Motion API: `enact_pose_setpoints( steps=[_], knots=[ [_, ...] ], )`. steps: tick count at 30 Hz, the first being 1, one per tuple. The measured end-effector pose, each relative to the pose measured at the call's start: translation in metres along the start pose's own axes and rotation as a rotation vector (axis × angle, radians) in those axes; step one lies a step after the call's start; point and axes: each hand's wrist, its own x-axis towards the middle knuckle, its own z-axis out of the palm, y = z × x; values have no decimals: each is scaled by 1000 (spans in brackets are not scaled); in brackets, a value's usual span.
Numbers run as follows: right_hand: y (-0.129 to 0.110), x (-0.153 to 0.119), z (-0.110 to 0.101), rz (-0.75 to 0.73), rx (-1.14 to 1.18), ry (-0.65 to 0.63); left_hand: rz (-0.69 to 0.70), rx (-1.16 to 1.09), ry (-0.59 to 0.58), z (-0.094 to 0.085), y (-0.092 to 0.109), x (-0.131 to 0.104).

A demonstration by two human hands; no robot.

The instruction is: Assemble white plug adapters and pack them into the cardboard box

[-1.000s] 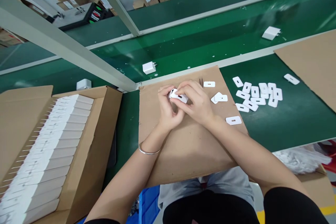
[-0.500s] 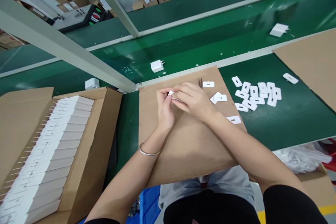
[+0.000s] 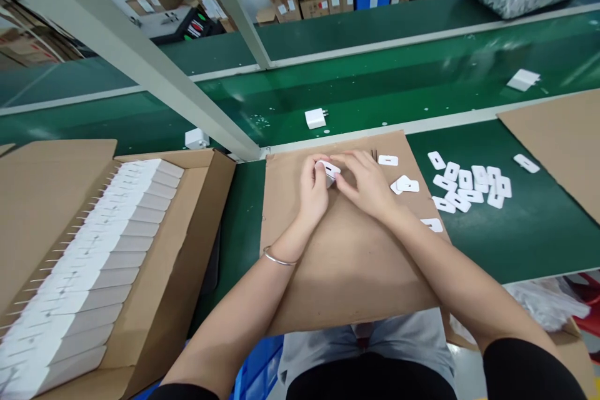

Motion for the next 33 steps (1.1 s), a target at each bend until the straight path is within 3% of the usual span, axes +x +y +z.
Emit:
enact_pose_setpoints(
  steps=[4, 7, 10, 13, 16, 19, 21, 24, 26, 29, 30, 33],
  knots=[
    [11, 32, 13, 131, -72, 1, 13, 107, 53, 1, -2, 3],
    [32, 76, 24, 192, -122, -89, -23, 131, 74, 3, -4, 4],
    [61, 127, 32, 150, -292, -143, -80, 116, 85, 5, -3, 5],
    [85, 166, 37, 141, -453, -290, -100, 117, 89, 6, -2, 5],
    [99, 180, 45, 250, -554, -433, -107, 102, 95, 6, 0, 5],
    [97, 171, 46, 248, -551, -378, -107, 40, 152, 6, 1, 5],
    [88, 157, 39, 191, -446, -315, -101, -12, 224, 5, 3, 4],
    [68, 126, 20, 82, -216, -348, -72, -80, 301, 4, 3, 2],
    [54, 100, 11, 55, -99, -307, -52, -118, 312, 4, 2, 1],
    [37, 54, 8, 91, -44, -28, -56, -140, 300, 5, -1, 0],
    [33, 39, 9, 95, -51, 10, -69, -143, 292, 6, -2, -2],
    [24, 2, 11, 64, -65, -71, -118, -171, 239, 9, -5, -7]
  ],
)
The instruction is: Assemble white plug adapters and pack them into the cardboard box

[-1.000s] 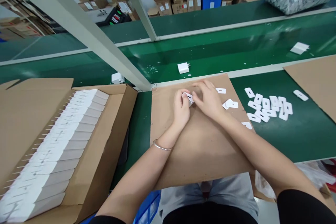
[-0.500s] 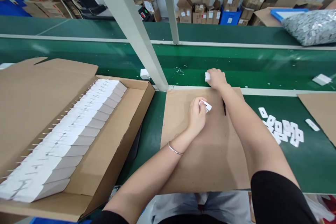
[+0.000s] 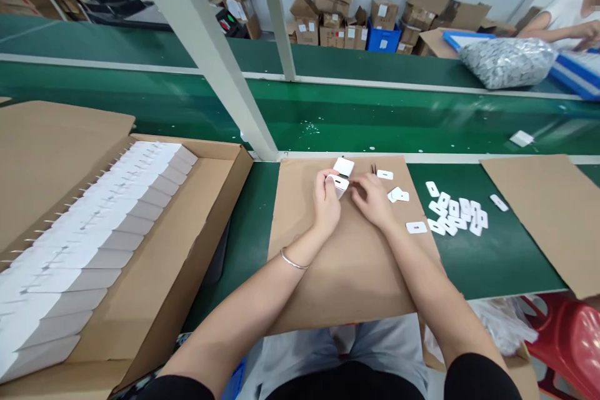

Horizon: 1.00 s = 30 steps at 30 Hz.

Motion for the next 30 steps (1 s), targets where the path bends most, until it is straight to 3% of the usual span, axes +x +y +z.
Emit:
enact_pose_setpoints(
  steps=[2, 5, 7, 10, 14, 18, 24, 30],
  knots=[
    [-5, -14, -2, 4, 3, -43, -36, -21, -55, 1, 0, -5],
    [-13, -18, -8, 120, 102, 17, -45, -45, -122, 1, 3, -12],
    [-19, -14, -6, 230, 289, 41, -32, -55, -132, -1, 7, -15],
    [-26, -9, 3, 402, 634, -25, 5, -39, -118, -4, 14, -18],
    [-35, -11, 14, 558, 854, -105, 167, 28, -108, -8, 24, -22],
    [-42, -16, 14, 581, 996, -120, 314, 105, -159, -9, 28, -24],
    [-37, -22, 9, 496, 804, 43, 321, 113, -255, -9, 24, -22],
    [-36, -24, -2, 377, 597, 131, 172, 70, -188, -12, 17, -17]
  ],
)
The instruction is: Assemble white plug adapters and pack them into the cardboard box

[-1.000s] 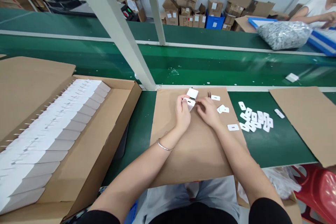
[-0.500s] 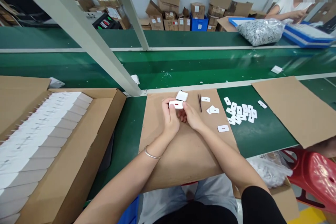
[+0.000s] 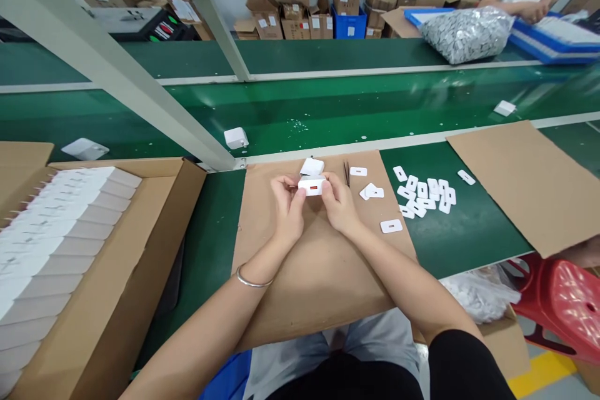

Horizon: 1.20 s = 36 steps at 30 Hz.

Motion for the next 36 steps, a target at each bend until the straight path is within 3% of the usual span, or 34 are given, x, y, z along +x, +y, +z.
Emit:
enact_pose_setpoints(
  steps=[2, 6, 9, 21, 30, 36],
  knots=[
    [-4, 0, -2, -38, -26, -7, -51, -31, -49, -2, 0, 1],
    [-8, 0, -8, -76, -78, -6, -111, 2, -259, -7, 4, 5],
    [-7, 0, -11, -60, -70, 5, -106, 19, -318, -7, 7, 6],
    [-11, 4, -9, 37, 7, -3, -123, 29, -273, -8, 8, 6],
    [-13, 6, -12, 19, 52, -70, -160, 0, -314, -8, 8, 9],
    [-11, 2, -16, -45, -38, -94, -102, 3, -287, -11, 12, 11]
  ],
)
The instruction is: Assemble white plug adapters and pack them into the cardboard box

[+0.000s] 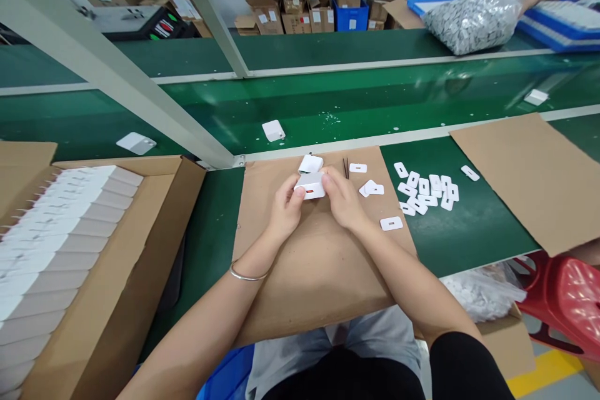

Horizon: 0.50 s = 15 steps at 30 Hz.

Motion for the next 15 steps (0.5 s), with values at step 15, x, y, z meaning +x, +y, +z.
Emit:
enact_pose_setpoints(
  steps=[15],
  knots=[
    [-2, 0, 2, 61, -60, 45, -38, 100, -43, -1, -12, -3]
  ],
)
